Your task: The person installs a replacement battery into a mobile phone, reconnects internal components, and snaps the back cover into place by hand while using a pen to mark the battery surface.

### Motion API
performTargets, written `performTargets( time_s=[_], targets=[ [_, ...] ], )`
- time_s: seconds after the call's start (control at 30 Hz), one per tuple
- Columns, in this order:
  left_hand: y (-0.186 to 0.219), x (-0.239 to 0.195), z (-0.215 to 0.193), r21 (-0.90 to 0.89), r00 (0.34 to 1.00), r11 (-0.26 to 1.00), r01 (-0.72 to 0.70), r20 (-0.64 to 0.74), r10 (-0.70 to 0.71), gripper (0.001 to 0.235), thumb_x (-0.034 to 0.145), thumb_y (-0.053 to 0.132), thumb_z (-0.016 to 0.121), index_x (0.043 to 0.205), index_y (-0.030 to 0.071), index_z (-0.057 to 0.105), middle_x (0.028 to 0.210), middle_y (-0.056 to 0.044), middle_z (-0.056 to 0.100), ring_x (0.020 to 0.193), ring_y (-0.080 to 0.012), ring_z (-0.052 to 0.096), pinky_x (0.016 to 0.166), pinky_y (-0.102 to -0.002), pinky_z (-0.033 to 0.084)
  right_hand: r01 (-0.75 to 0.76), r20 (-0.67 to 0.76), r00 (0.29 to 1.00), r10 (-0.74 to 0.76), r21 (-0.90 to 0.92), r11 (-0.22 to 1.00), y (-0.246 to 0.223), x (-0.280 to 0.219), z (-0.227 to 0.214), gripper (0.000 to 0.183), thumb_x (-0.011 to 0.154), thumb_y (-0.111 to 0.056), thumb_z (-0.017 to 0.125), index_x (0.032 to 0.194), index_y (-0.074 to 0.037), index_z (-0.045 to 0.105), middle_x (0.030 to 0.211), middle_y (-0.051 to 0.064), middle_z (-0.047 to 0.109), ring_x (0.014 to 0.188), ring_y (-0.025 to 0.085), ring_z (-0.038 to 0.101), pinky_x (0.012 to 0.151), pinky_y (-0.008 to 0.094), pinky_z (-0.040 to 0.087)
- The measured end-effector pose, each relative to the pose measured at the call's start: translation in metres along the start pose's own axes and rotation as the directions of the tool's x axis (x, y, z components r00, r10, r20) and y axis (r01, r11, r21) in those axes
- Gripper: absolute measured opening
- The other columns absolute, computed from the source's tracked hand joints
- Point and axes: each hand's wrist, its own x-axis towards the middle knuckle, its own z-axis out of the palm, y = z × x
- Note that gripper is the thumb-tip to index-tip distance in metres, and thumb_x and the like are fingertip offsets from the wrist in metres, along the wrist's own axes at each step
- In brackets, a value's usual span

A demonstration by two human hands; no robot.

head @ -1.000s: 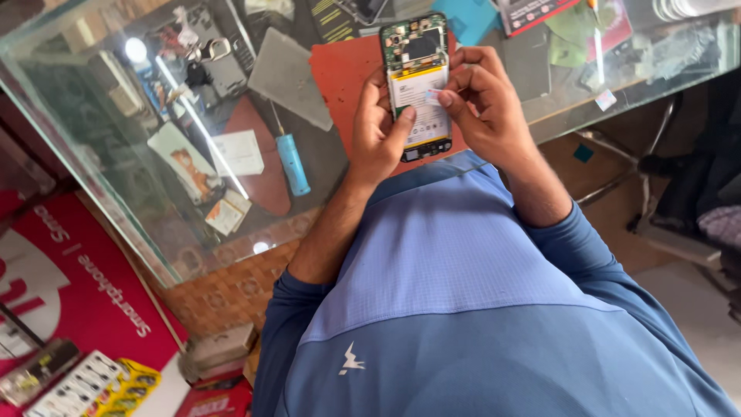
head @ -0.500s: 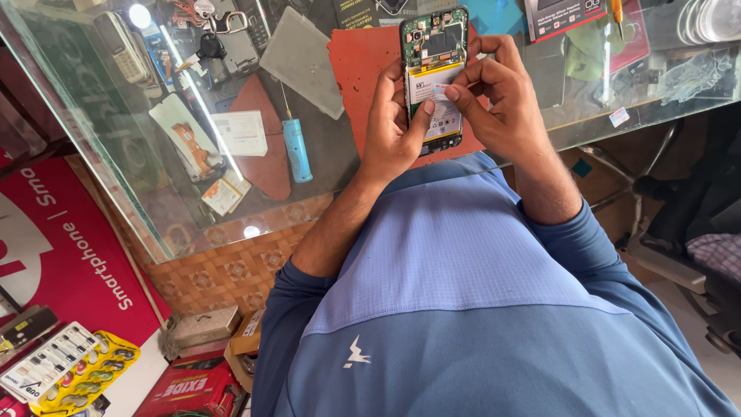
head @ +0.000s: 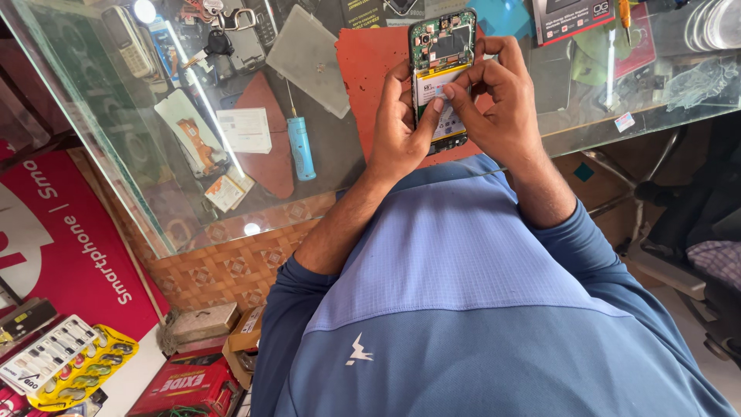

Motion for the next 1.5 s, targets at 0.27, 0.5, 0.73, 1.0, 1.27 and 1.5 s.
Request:
performTargets(
  time_s=[0.27,0.5,0.73,1.0,1.27,1.5],
  targets=[
    [0.000,0.000,0.002,0.006,0.999,1.000,0.010,-0.041,-0.009,0.052,0.106,-0.003,0.059,0.150,-0.001,0.032,0.128,-0.020,0.067,0.119,-0.0211,0.070,0.100,-0.033,0.061,0.031,-0.038,0.999,-0.032,-0.040,0.999,0.000,-0.002,0.003,0.017,0.100,0.001,0.083,0.099,0.004,0.066,0.128,0.017,0.053,0.098,0.015,0.064,0.079,0.028,0.057],
    [-0.006,-0.001,-0.003,0.030,0.994,1.000,-0.002,-0.112,0.005,0.048,0.105,0.000,0.061,0.146,-0.001,0.036,0.121,-0.018,0.071,0.108,-0.0177,0.073,0.093,-0.030,0.062,-0.133,-0.023,0.987,0.162,0.463,0.876,0.015,-0.001,0.015,0.041,0.099,-0.003,0.082,0.120,0.000,0.046,0.116,0.007,0.062,0.103,0.011,0.069,0.087,0.025,0.060],
    [-0.017,-0.005,-0.007,0.054,0.986,0.998,0.024,-0.166,-0.015,0.042,0.107,0.005,0.064,0.144,-0.003,0.045,0.119,-0.015,0.072,0.106,-0.0139,0.072,0.091,-0.026,0.060,-0.294,0.161,0.956,0.246,0.524,0.799,0.028,-0.010,0.024,0.025,0.105,-0.003,0.069,0.124,0.002,0.053,0.116,0.010,0.068,0.107,0.013,0.070,0.093,0.029,0.061],
    [-0.009,0.007,-0.006,0.017,0.978,0.995,0.098,-0.186,-0.093,0.052,0.096,0.001,0.075,0.137,-0.004,0.044,0.115,-0.016,0.073,0.103,-0.0160,0.074,0.088,-0.029,0.063,-0.122,0.171,0.983,0.071,0.308,0.944,0.011,-0.001,-0.009,0.049,0.091,0.005,0.072,0.136,0.003,0.053,0.119,0.012,0.065,0.108,0.017,0.070,0.093,0.032,0.059],
    [-0.006,0.012,-0.007,0.007,0.968,0.991,0.137,-0.214,-0.133,0.048,0.096,0.001,0.076,0.133,-0.005,0.048,0.114,-0.015,0.072,0.099,-0.0147,0.073,0.087,-0.029,0.062,-0.218,-0.265,0.890,-0.372,-0.962,0.166,0.115,-0.052,-0.206,0.030,0.096,-0.010,0.076,0.122,-0.007,0.062,0.108,0.010,0.065,0.092,0.029,0.067,0.077,0.038,0.053],
    [-0.036,0.007,-0.024,-0.011,0.961,0.995,0.097,-0.261,-0.097,0.042,0.109,0.010,0.059,0.144,-0.004,0.039,0.134,-0.016,0.063,0.121,-0.0178,0.064,0.106,-0.032,0.052,0.022,-0.190,0.922,0.338,-0.845,-0.535,0.246,-0.084,-0.289,0.007,0.098,-0.007,0.069,0.104,-0.007,0.067,0.090,0.005,0.064,0.074,0.014,0.069,0.058,0.027,0.051]
  ],
)
